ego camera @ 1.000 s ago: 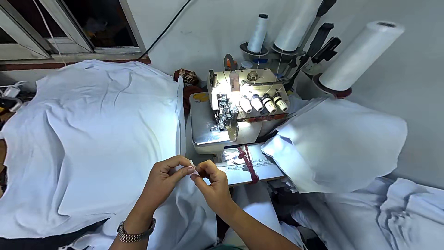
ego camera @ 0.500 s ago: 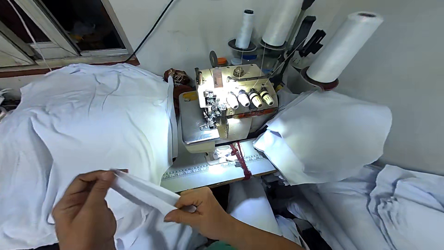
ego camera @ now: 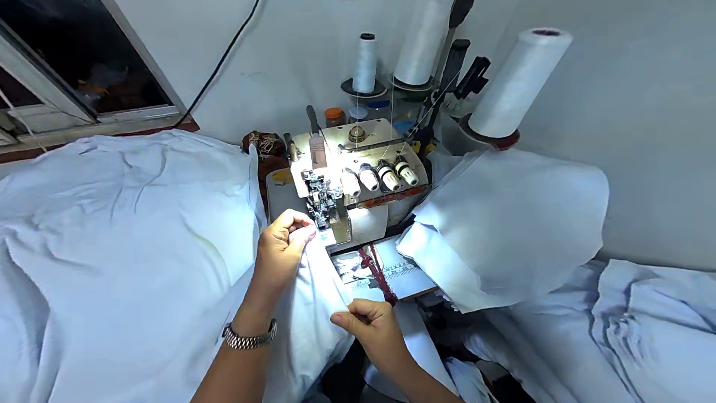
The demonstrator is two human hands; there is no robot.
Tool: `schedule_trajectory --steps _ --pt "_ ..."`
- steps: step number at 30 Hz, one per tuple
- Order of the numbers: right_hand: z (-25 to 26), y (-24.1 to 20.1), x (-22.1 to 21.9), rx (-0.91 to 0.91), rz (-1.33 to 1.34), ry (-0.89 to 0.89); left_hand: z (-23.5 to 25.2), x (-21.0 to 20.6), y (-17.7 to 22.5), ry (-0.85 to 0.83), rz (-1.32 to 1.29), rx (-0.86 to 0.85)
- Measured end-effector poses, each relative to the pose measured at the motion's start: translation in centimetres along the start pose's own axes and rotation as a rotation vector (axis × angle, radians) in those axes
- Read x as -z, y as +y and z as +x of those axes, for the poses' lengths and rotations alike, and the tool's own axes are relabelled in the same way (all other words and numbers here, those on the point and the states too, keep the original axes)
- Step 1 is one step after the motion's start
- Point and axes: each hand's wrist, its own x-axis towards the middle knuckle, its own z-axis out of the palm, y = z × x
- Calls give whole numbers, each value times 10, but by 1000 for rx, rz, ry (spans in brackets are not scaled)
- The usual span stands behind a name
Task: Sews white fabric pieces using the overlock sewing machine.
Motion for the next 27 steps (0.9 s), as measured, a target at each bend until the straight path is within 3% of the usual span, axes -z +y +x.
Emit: schedule_trajectory --steps 4,9,13,21,24,27 --pt "-1 13 -10 16 81 -58 -1 -4 -4 75 214 -47" --pt "-4 20 -13 40 108 -182 -28 -16 -4 167 742 -232" --pt "-10 29 -5 69 68 -156 -61 -39 2 167 980 -162" --pt "-4 24 3 65 140 -29 -52 -51 -3 125 914 -157" --pt "4 20 -1 58 173 -36 -39 -31 2 25 696 -123" --pt "11 20 -4 56 185 -42 -41 15 0 -28 430 1"
